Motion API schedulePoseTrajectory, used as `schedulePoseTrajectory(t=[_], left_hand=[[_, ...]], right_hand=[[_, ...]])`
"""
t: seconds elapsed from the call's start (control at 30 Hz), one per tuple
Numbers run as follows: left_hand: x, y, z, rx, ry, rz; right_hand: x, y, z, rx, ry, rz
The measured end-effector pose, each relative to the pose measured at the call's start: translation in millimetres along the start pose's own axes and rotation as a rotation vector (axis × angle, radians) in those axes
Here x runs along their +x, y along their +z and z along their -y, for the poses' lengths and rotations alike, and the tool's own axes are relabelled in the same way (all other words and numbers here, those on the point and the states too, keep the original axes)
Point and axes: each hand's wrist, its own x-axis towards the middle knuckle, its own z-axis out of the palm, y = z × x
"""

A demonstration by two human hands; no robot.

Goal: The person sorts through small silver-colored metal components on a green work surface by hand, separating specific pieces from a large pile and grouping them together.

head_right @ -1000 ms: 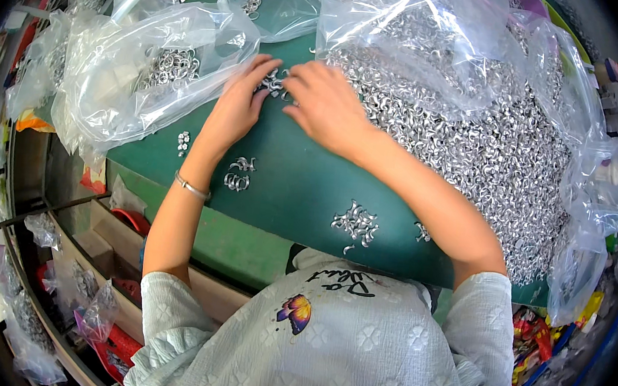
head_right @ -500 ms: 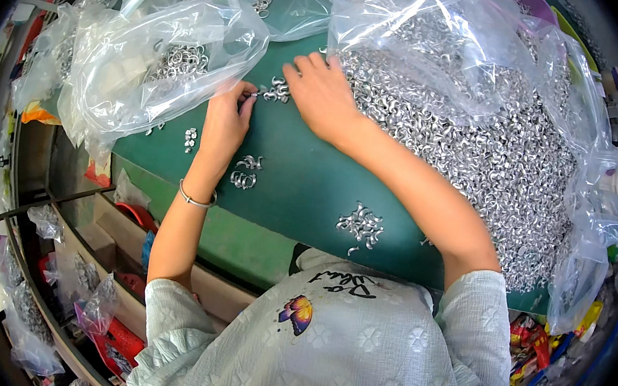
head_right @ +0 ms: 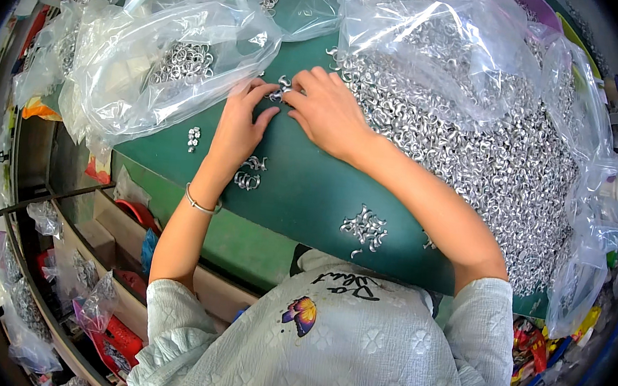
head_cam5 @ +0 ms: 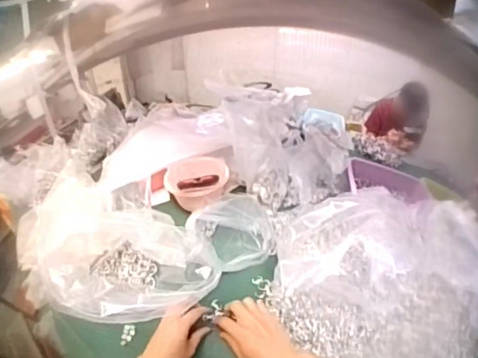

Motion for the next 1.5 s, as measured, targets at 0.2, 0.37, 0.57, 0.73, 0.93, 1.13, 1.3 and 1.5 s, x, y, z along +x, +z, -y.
schedulePoseTrajectory(t=[0.2, 0.37, 0.57, 0.73, 0.93, 1.13, 1.3, 1.5], left_hand=[[-7, -5, -7, -0.108, -0.157, 0.041], [-6, -3, 0, -0.161, -0.198, -0.059], [-4, -3, 2, -0.002, -0.074, 0.077], [-3, -4, 0, -0.204, -0.299, 0.003], [-1, -3, 5, -0.646, -0.536, -0.021], [-2, -5, 7, -0.83, -0.555, 0.041], [-3, -1, 8, -0.592, -0.418, -0.08], [-2, 1, -2, 0.034, -0.004, -0.067]], right_hand=[[-17, -10, -3, -0.039, 0.02, 0.103], [-20, -32, -13, -0.269, 0.156, 0.058], [4, -5, -3, -0.021, -0.026, -0.071], [8, 3, -10, -0.056, -0.014, 0.038], [15, 0, -6, 0.084, 0.026, -0.037], [19, 16, 0, 0.166, 0.115, -0.018], [14, 7, -6, 0.055, 0.117, -0.099], [13, 12, -4, -0.033, 0.02, -0.044]])
